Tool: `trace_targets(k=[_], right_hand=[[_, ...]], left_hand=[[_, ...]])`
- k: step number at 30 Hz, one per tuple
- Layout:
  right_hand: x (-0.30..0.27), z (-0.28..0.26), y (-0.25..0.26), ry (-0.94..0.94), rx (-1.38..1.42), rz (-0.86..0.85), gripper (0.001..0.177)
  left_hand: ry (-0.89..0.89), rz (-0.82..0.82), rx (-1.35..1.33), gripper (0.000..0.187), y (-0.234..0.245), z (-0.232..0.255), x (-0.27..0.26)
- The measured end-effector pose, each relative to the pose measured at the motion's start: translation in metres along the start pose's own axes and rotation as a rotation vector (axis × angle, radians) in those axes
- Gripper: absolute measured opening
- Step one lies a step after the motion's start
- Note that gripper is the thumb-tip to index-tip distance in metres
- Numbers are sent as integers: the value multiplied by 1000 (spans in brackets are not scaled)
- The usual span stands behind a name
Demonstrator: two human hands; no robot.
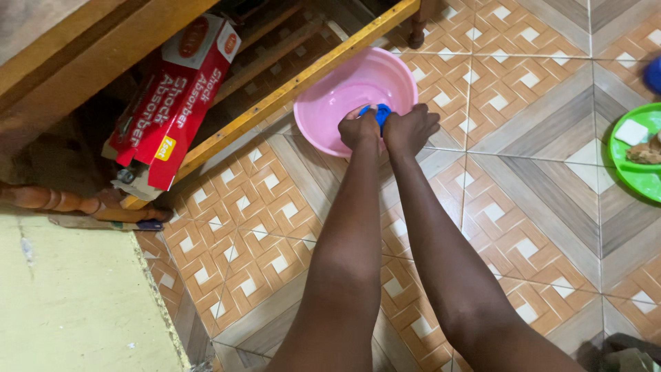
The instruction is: The person pours water from a blue jug into a pink basin, wets a blue cloth, and wipes the surface of a wooden table. The person repeatedly dips the cloth in water and continues wiping the table.
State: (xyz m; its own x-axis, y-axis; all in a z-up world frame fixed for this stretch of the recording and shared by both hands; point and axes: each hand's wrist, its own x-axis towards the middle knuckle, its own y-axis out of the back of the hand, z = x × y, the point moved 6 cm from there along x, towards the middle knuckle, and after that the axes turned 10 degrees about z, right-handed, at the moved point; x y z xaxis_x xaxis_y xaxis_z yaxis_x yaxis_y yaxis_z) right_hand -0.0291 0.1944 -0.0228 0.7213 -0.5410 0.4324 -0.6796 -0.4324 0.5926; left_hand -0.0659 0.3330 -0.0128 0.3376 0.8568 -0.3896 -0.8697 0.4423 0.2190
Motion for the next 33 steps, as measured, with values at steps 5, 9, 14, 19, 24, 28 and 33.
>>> trace_targets(k=[5, 9, 14, 19, 24, 28, 33], right_hand=[[4, -16, -20, -489, 442, -445, 28], [2, -33, -30, -706, 680, -732, 34], [5, -40, -32, -587, 927, -638, 13], [14, -55, -21, -398, 877, -503, 9], [30, -98, 1, -541, 915, -606, 17], [55, -146, 12, -554, 1091, -672, 15], [72, -174, 17, -646, 1352, -793, 17]], left_hand=[[94, -34, -161, 23, -9, 7, -5], [54, -97, -266, 32, -18, 6, 8], [26, -65, -190, 30, -2, 26, 8], [-72, 5, -56, 28, 22, 62, -14], [-101, -43, 15, 43, 19, 93, -11], [-142, -126, -97, 50, 8, 134, -5], [-135, -170, -319, 42, -3, 171, 0]])
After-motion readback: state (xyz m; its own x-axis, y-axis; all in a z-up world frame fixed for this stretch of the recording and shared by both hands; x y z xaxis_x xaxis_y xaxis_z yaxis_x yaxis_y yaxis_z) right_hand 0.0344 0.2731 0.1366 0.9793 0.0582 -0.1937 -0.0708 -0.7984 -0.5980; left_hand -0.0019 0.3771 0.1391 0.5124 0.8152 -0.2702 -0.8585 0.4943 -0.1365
